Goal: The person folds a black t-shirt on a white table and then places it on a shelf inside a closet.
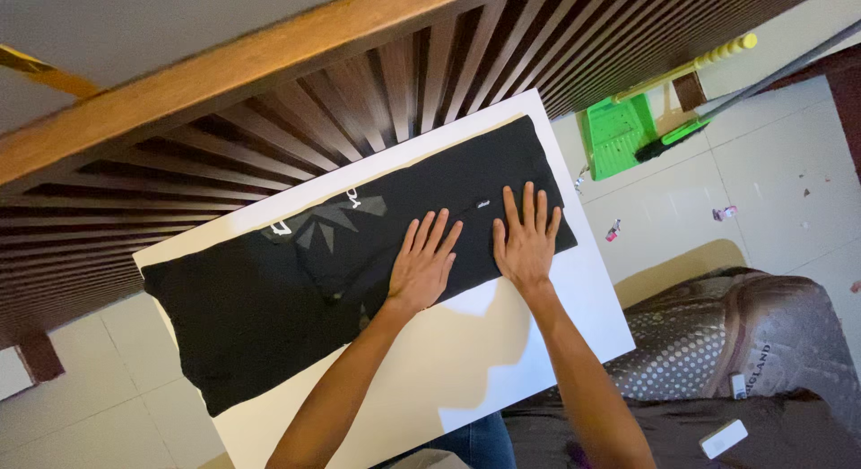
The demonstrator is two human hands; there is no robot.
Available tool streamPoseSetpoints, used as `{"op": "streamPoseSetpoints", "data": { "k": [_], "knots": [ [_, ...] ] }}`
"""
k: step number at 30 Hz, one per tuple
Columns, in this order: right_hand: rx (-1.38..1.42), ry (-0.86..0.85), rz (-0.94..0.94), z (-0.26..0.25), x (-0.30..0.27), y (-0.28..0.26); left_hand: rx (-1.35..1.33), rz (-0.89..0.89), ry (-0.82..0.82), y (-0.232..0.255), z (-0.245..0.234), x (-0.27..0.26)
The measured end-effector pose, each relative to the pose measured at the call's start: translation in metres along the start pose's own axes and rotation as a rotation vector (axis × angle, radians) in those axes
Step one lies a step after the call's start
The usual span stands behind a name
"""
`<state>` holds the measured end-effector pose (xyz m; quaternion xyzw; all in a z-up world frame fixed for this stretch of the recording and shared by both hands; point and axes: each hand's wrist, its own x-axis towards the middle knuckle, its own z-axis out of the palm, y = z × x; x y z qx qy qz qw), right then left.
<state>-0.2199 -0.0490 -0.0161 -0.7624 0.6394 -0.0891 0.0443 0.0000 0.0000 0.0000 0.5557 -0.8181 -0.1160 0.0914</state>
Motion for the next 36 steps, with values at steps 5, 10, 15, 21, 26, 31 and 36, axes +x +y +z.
{"op": "streamPoseSetpoints", "data": {
  "k": [5,10,15,21,26,31,36],
  "knots": [
    [0.006,0.053,0.018,-0.009,0.000,-0.011,-0.078,-0.019,0.023,0.002,-0.012,0.000],
    [0.011,0.033,0.013,-0.007,-0.001,-0.008,-0.087,-0.038,0.040,0.005,-0.010,-0.001],
    [-0.011,-0.007,-0.014,-0.010,0.001,-0.008,-0.105,-0.071,0.127,0.008,-0.014,-0.010],
    [0.103,-0.020,-0.193,-0.023,-0.009,-0.038,-0.093,-0.231,0.159,0.001,-0.029,-0.037],
    [0.203,-0.079,-0.300,-0.024,-0.022,-0.096,-0.094,-0.329,0.222,-0.014,-0.034,-0.067],
    [0.375,-0.127,-0.419,-0.014,-0.044,-0.143,-0.099,-0.419,0.226,-0.049,-0.035,-0.104],
    [0.554,-0.232,-0.457,0.003,-0.064,-0.192,-0.268,-0.525,0.280,-0.097,-0.041,-0.154]
  ]
}}
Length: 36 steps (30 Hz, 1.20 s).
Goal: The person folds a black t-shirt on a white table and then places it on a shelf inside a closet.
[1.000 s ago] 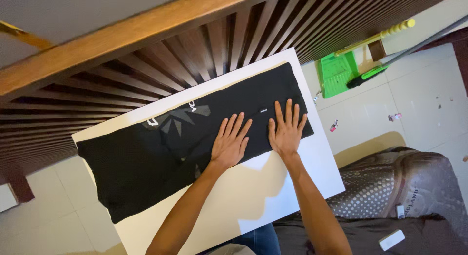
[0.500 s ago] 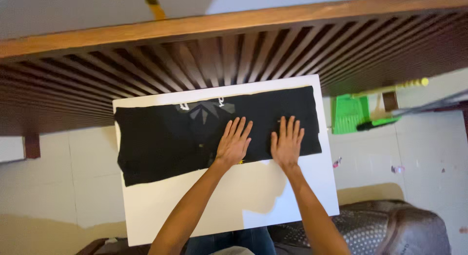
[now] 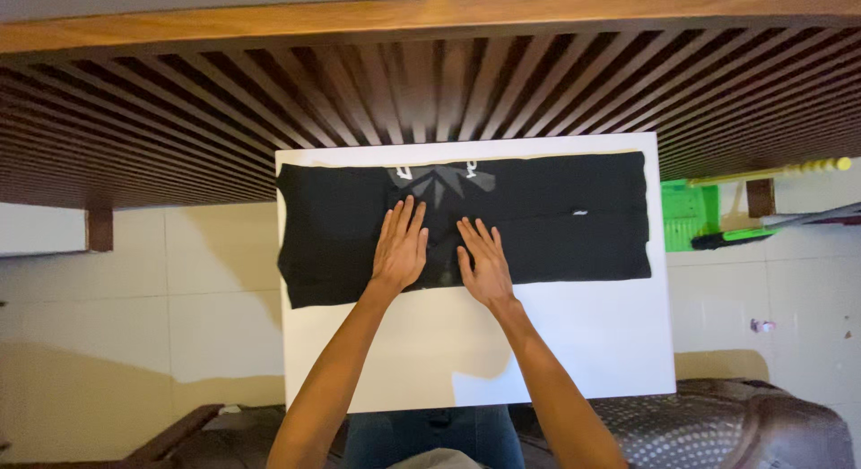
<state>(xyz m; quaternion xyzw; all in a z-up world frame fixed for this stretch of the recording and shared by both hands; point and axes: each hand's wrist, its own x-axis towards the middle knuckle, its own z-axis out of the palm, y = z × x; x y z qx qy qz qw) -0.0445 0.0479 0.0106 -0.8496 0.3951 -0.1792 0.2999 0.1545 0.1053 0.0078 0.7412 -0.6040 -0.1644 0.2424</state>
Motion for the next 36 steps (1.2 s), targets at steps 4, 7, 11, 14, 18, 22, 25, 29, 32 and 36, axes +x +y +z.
{"op": "streamPoseSetpoints", "data": {
  "k": [4,7,11,14,18,22,25,29,32,36],
  "knots": [
    [-0.164,0.087,0.085,0.035,0.009,-0.031,0.021,0.115,0.023,-0.039,-0.033,-0.020],
    [-0.302,0.141,0.124,0.047,0.012,-0.039,0.005,0.196,0.031,-0.067,-0.047,-0.019],
    [-0.441,0.095,0.172,0.055,0.012,-0.042,0.039,0.228,0.028,-0.095,-0.048,-0.024],
    [-0.442,0.090,0.190,0.057,0.013,-0.049,0.074,0.203,0.053,-0.098,-0.045,-0.025],
    [-0.456,0.094,0.197,0.056,0.014,-0.050,0.114,0.189,0.062,-0.095,-0.044,-0.023],
    [-0.488,0.078,0.195,0.056,0.017,-0.045,0.115,0.167,0.017,-0.094,-0.044,-0.020],
    [-0.482,0.072,0.191,0.055,0.014,-0.044,0.143,0.165,-0.003,-0.092,-0.046,-0.021],
    [-0.458,0.104,0.179,0.053,0.022,-0.048,0.161,0.144,-0.019,-0.091,-0.050,-0.012],
    [-0.460,0.076,0.187,0.055,0.009,-0.048,0.164,0.133,-0.035,-0.090,-0.047,-0.026],
    [-0.501,0.076,0.175,0.056,0.021,-0.051,0.155,0.159,0.005,-0.092,-0.049,-0.017]
  ]
}}
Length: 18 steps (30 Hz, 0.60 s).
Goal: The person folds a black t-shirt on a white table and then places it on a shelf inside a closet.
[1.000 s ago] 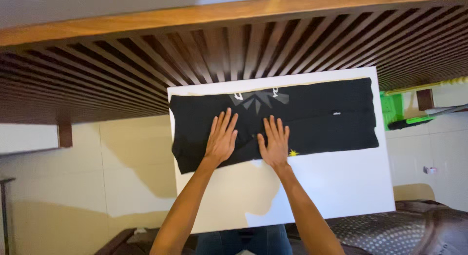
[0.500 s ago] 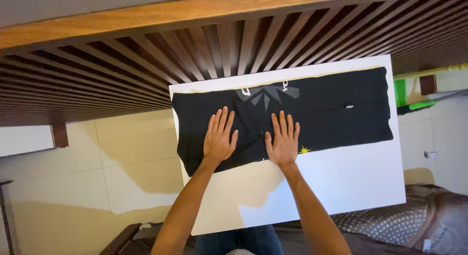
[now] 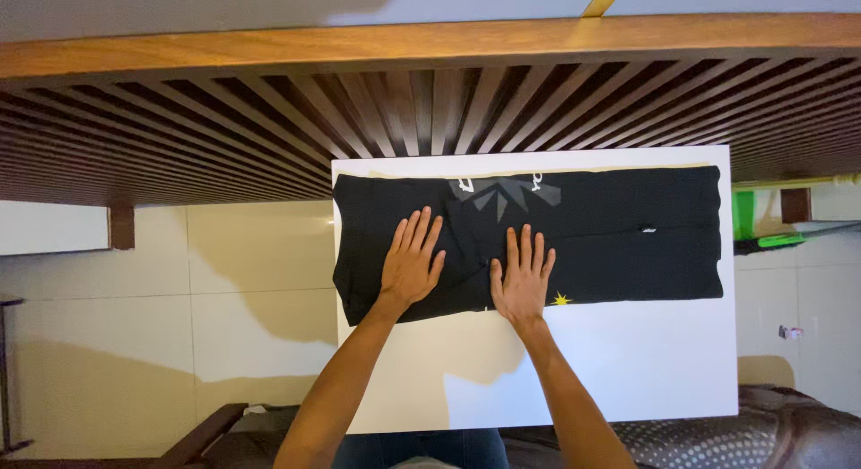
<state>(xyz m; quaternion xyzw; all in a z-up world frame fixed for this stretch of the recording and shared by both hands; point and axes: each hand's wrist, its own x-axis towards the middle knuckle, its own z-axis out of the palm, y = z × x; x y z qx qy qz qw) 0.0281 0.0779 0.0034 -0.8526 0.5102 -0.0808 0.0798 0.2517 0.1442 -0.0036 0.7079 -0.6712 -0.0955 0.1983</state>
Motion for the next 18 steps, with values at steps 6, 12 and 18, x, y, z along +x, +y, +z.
{"op": "streamPoseSetpoints", "data": {
  "k": [6,12,18],
  "knots": [
    [0.137,0.039,0.029,0.005,0.018,-0.044,-0.064,0.021,0.055,-0.014,-0.009,0.003],
    [0.217,0.125,0.085,0.013,0.043,-0.087,0.075,-0.007,0.080,-0.080,-0.023,0.029],
    [0.284,0.164,0.217,0.021,0.067,-0.091,-0.077,0.017,-0.030,-0.128,-0.054,0.057]
  ]
}}
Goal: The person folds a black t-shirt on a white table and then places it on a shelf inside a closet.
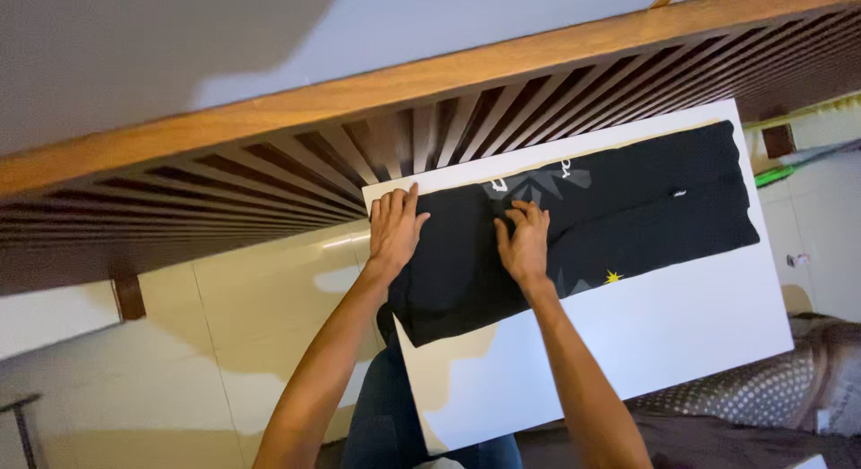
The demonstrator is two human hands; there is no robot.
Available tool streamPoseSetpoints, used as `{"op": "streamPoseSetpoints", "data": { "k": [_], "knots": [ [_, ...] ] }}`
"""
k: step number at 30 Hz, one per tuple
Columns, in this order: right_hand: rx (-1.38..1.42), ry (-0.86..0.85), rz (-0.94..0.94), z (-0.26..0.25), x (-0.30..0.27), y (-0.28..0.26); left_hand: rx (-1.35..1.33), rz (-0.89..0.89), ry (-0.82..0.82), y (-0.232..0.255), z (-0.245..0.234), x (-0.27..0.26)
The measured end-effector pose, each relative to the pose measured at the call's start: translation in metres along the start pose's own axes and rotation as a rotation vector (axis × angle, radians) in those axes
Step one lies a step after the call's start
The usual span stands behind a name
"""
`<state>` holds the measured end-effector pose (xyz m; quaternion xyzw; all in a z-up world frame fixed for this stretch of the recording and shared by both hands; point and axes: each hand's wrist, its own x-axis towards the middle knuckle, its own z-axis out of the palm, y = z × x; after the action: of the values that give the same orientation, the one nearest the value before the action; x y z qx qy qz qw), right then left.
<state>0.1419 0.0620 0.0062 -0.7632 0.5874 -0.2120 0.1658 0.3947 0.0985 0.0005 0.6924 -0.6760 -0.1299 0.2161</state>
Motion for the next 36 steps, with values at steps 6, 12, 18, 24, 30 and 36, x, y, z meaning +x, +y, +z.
{"op": "streamPoseSetpoints", "data": {
  "k": [6,12,18,24,30,36],
  "knots": [
    [0.139,-0.041,0.047,-0.002,0.011,-0.002,-0.103,0.106,0.130,-0.003,-0.013,0.007],
    [0.302,-0.027,0.029,-0.001,0.020,-0.010,-0.138,0.041,0.114,-0.004,-0.020,0.004],
    [0.336,0.016,0.043,0.002,0.035,-0.004,-0.127,0.045,0.245,-0.016,-0.027,0.002],
    [0.419,0.022,0.043,-0.001,0.063,-0.021,0.081,0.115,0.277,-0.023,-0.037,0.009],
    [0.243,-0.027,0.055,0.009,0.063,-0.038,0.178,0.044,0.229,-0.005,-0.024,-0.001],
    [0.058,-0.034,-0.168,0.009,0.031,-0.036,-0.144,0.133,-0.078,0.050,0.012,-0.050]
  ]
}}
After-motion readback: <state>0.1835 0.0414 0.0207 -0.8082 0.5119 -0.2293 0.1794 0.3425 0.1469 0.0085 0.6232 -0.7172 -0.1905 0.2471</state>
